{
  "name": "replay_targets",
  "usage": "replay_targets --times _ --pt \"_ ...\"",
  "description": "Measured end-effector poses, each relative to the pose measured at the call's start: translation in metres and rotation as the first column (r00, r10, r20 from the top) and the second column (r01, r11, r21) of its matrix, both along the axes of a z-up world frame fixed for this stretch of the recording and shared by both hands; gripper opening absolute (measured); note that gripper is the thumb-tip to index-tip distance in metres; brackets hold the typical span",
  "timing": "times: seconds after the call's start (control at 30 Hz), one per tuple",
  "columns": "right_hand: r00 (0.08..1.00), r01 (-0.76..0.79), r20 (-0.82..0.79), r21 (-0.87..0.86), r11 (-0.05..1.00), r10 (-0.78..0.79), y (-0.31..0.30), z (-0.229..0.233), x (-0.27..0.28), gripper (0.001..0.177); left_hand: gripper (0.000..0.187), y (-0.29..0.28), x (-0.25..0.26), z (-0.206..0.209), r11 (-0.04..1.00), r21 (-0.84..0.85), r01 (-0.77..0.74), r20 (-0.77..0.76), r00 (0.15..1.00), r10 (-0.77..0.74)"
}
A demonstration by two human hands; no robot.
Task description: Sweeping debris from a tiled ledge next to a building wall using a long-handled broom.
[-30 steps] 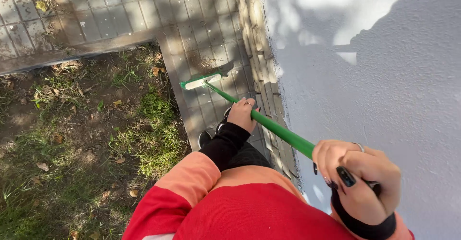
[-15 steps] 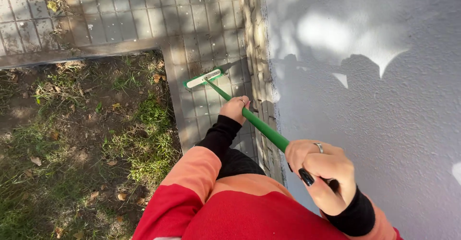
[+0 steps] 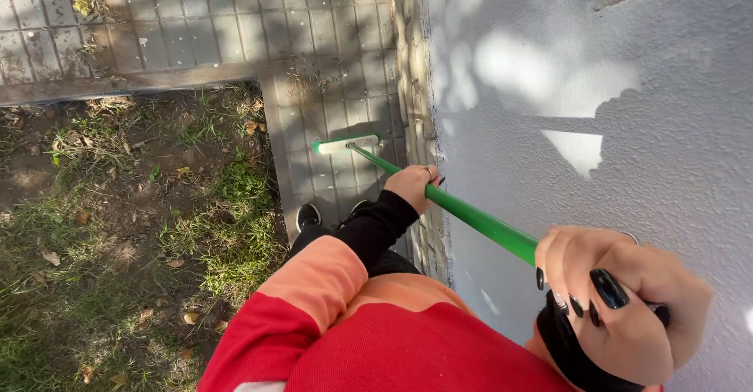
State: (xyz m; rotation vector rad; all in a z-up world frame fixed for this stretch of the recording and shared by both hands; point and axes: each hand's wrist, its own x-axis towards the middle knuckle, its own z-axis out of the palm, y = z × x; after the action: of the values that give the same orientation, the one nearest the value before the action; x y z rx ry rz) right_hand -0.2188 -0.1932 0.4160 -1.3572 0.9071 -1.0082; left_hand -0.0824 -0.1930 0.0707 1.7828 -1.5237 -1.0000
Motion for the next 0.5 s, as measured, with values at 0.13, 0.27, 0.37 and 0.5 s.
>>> replay_targets --times 0.13,0.27,0.37,0.5 --pt "0.995 0.082 -0.061 0.038 0.996 -0.079 -0.013 0.0 0.026 0.024 0.018 0.008 -0.034 -0.023 0.997 0.016 0.081 -0.096 0.992 -0.08" --pt "0.991 0.005 -0.137 0.02 1.0 -0.002 -0.032 -0.02 0.037 0.019 0.018 0.0 -0.046 -0.048 0.987 0.011 0.163 -0.144 0.977 -0.16" --pt "0.99 0.081 -0.121 0.057 0.995 -0.073 -0.041 -0.023 0.052 0.023 0.017 -0.008 -0.034 -0.046 0.983 0.054 0.177 -0.138 0.976 -0.168" --pt "0.989 0.097 -0.113 0.05 0.994 -0.091 -0.052 -0.018 0.082 0.021 0.016 -0.03 -0.017 -0.063 0.983 0.002 0.184 -0.101 0.978 -0.183"
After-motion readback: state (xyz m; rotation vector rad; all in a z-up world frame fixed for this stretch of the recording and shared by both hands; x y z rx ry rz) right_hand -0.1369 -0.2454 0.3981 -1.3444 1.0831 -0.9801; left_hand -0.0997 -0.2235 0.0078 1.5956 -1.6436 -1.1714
